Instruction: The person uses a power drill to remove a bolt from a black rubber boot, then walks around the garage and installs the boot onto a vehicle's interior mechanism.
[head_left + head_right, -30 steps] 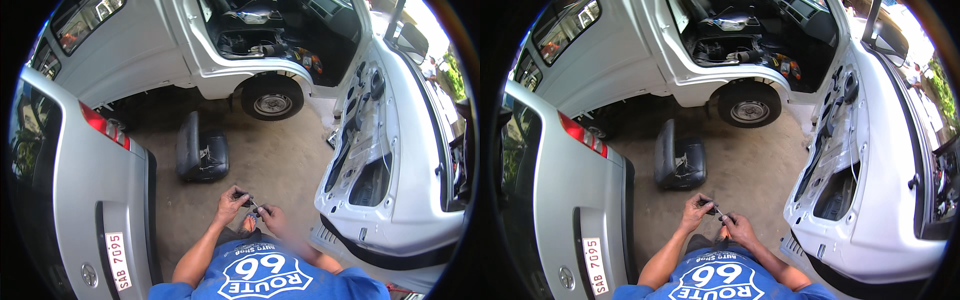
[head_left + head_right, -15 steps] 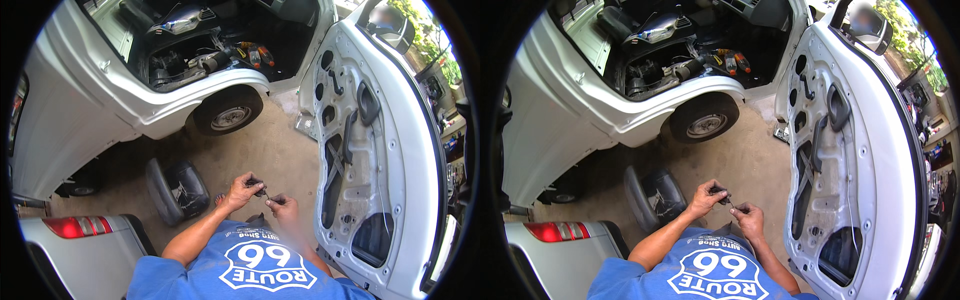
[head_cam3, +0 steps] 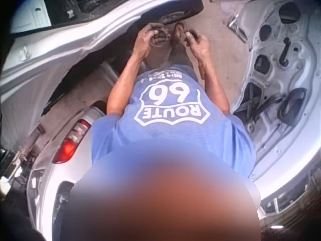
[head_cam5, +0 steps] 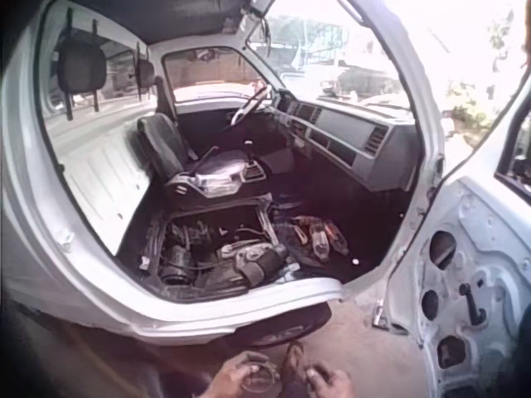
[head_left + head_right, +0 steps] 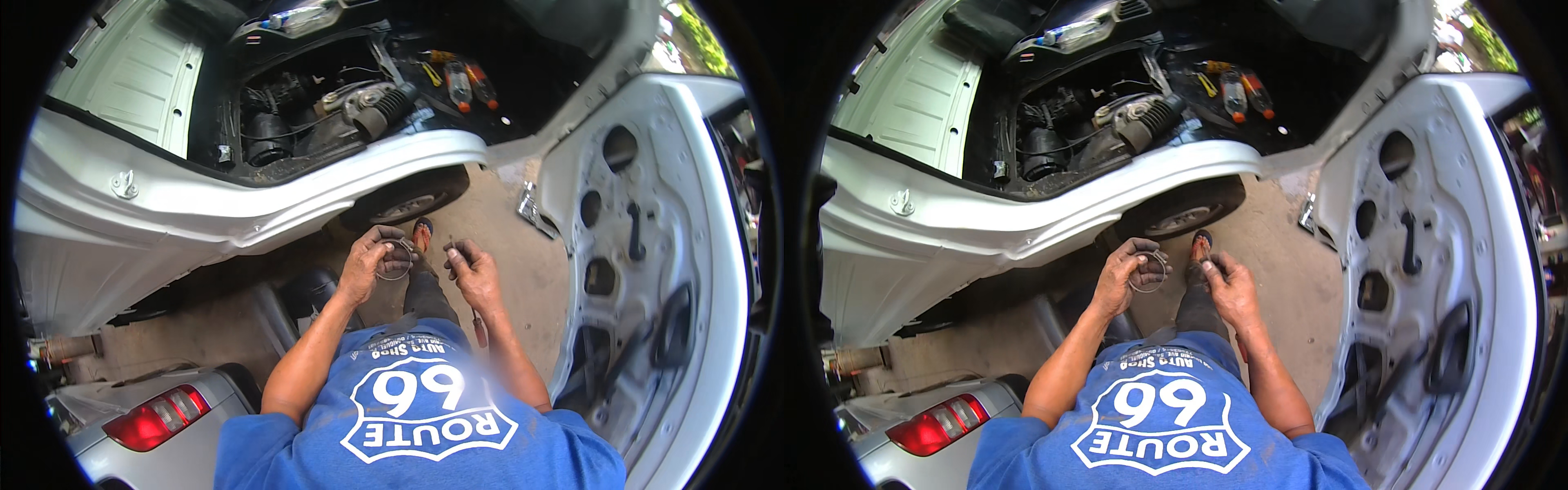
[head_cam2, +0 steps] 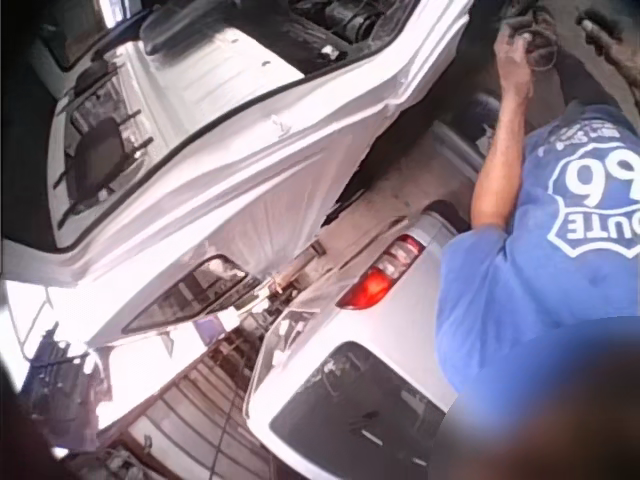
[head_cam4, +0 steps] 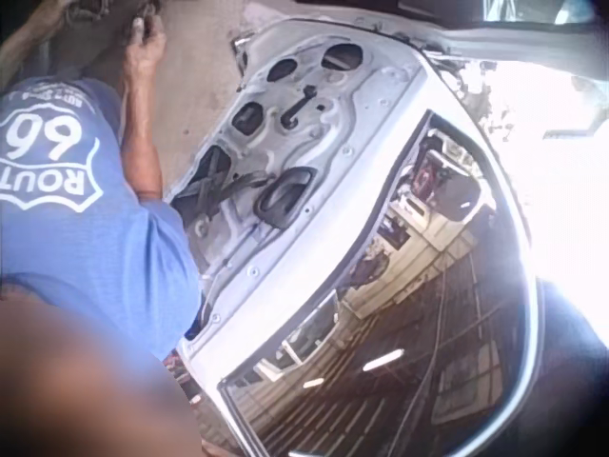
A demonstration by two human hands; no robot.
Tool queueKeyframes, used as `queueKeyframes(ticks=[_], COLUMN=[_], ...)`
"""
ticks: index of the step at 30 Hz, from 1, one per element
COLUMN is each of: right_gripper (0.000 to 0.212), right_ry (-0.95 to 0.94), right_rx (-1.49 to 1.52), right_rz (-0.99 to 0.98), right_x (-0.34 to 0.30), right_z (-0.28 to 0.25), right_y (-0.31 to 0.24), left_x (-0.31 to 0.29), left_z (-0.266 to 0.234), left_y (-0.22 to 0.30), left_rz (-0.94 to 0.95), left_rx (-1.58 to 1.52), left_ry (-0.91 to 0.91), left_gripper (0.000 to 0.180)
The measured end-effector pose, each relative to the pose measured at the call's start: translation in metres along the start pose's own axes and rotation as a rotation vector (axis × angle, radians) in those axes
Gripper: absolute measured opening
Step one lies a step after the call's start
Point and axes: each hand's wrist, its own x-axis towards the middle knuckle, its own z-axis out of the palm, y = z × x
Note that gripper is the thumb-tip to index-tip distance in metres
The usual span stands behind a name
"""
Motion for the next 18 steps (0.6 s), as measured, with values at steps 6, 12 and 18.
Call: queueKeyframes(ticks=[6, 12, 18], right_gripper=[0.027, 0.064, 0.086], right_ry=[-0.141, -0.402, -0.713], right_rx=[-0.343, -0.826, -1.230], right_rz=[-0.356, -0.681, -0.731], right_x=[0.203, 0.362, 0.400], right_z=[-0.008, 0.002, 0.057], right_y=[-0.072, -0.159, -0.160], left_x=[0.084, 0.166, 0.246], left_z=[-0.016, -0.025, -0.034], left_y=[0.050, 0.116, 0.149], left_rz=[-0.006, 0.047, -0.227], left_rx=[0.221, 0.880, 1.435], left_ry=[0.291, 0.489, 0.454], left_gripper=[0.022, 0.052, 0.096])
